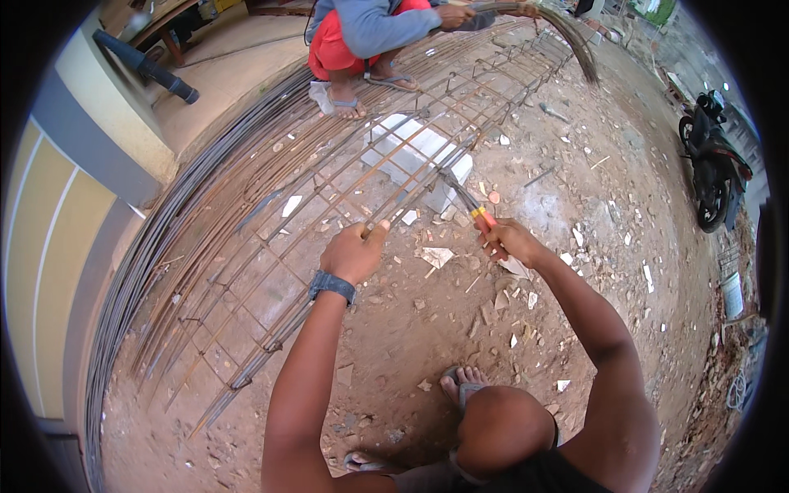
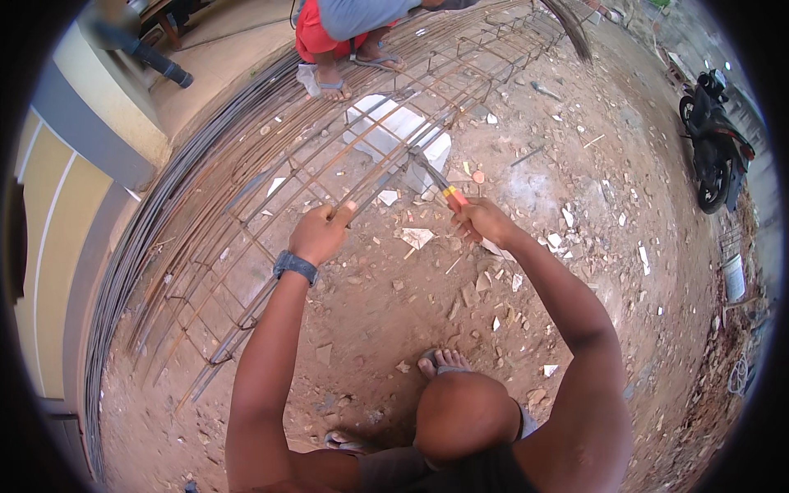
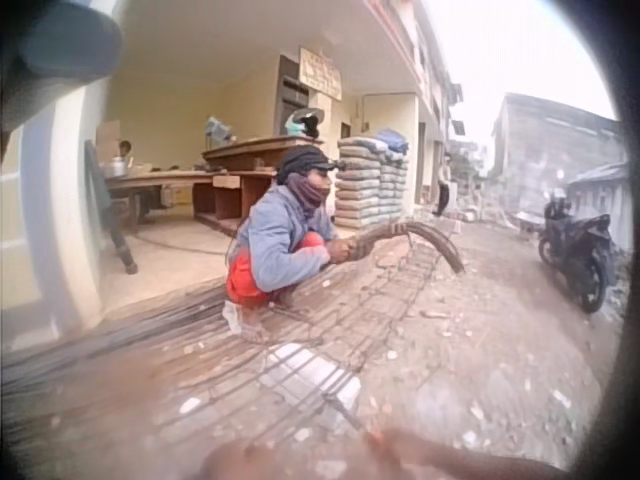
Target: The person squats on the ground and uses pliers to twist wire ties around the intersections of a rebar mesh. Another person works alongside on a similar section of the mesh.
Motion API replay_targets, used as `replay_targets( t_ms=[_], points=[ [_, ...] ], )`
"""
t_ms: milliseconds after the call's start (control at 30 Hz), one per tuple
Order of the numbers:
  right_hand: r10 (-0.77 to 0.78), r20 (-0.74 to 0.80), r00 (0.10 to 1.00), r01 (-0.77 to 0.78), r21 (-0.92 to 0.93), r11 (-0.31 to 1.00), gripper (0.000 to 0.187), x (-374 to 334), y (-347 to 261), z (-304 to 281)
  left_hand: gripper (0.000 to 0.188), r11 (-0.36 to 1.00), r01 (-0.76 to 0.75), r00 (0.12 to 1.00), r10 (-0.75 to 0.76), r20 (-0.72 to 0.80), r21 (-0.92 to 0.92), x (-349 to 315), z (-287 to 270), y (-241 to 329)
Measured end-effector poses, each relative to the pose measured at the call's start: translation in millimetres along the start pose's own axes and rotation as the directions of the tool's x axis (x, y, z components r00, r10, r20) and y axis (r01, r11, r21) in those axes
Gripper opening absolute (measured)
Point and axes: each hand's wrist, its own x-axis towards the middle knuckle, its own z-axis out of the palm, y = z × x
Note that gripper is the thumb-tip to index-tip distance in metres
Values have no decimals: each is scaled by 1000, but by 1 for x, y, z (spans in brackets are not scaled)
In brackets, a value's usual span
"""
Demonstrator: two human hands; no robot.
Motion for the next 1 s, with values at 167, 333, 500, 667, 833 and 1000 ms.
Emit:
replay_targets(
  t_ms=[167, 333, 500, 667, 833, 1000],
  points=[
    [-118, 218, 969, -17, 532, 846, 53, -22, -9, 21, 61, 998, -8, 999, 10, -39, 55, -1, 1, 0],
    [-321, 409, 854, -129, 764, 632, 62, -4, 20, 31, 62, 989, -88, 983, 105, -150, 115, 0, 10, 0],
    [-275, 406, 872, -157, 763, 627, 48, -1, 37, 43, 62, 983, -72, 976, 104, -193, 168, -5, 9, 1],
    [62, 5, 998, -62, 138, 989, 42, 4, 69, 73, 62, 984, -58, 975, 91, -202, 167, -8, 2, -1],
    [-20, -277, 961, -194, -721, 665, 44, 30, 155, 104, 58, 979, -112, 991, 98, -90, -170, 10, 1, -32],
    [-227, -498, 837, -187, -650, 736, 25, 44, 165, 102, 48, 918, -50, 999, 46, -18, -393, 17, 15, -21]
  ],
)
